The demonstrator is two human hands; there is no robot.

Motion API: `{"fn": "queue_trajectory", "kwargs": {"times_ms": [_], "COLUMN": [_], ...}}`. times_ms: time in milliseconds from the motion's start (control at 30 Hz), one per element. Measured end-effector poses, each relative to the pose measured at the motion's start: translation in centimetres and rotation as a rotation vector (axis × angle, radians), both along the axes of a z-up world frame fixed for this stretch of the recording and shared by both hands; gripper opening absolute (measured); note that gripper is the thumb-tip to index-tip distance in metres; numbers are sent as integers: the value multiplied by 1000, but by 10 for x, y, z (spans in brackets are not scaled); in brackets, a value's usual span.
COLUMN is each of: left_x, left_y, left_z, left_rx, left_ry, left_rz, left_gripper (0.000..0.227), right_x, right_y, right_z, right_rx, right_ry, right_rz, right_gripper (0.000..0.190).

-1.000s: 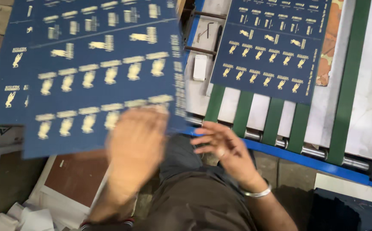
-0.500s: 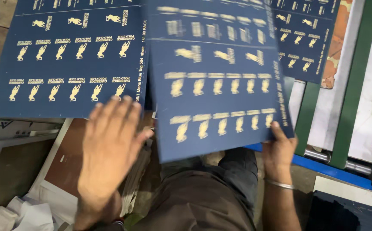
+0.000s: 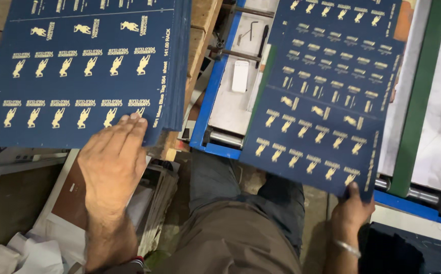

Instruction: The person repeatedly picks up blue printed sheets from a stack on the left and places them onto a conveyor belt on the right. The sheets move through a machine with rollers. The person maintains a steady rhythm, feeding the machine one sheet at a time.

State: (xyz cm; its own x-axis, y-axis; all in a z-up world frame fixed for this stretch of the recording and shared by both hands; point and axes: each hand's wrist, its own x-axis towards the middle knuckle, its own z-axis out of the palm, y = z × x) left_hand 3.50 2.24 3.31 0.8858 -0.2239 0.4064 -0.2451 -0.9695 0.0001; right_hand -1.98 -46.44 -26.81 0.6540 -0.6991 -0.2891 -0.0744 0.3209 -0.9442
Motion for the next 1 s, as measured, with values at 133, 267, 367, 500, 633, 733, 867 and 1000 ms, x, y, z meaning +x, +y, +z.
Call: {"fn": "queue_trajectory", "kwargs": {"times_ms": [133, 267, 367, 500, 633, 733, 867, 1000], "left_x": [-3, -5, 0, -1, 1, 1, 0, -1], "left_y": [2, 1, 1, 4, 6, 8, 6, 3], "left_z": [3, 0, -9, -15, -17, -18, -19, -16], "left_rx": [-15, -22, -8, -16, -6, -12, -16, -32], "left_ry": [17, -23, -55, -71, -100, -99, -117, -79], "left_rz": [1, 24, 8, 14, 11, 3, 4, 11], "left_gripper": [43, 51, 54, 48, 44, 43, 38, 46], "right_x": [-38, -56, -45, -20, 11, 39, 73, 88], "right_y": [10, 16, 21, 21, 16, 12, 14, 14], "right_z": [-7, -6, 5, 19, 10, -4, -8, -13], "right_rx": [4, 16, 45, 65, 69, 49, 193, 309], "right_ry": [45, 70, 74, 79, -57, -149, -29, 31], "right_rz": [-35, 29, 20, 36, 97, 68, -64, 34], "right_gripper": [35, 26, 28, 30, 31, 34, 36, 27]}}
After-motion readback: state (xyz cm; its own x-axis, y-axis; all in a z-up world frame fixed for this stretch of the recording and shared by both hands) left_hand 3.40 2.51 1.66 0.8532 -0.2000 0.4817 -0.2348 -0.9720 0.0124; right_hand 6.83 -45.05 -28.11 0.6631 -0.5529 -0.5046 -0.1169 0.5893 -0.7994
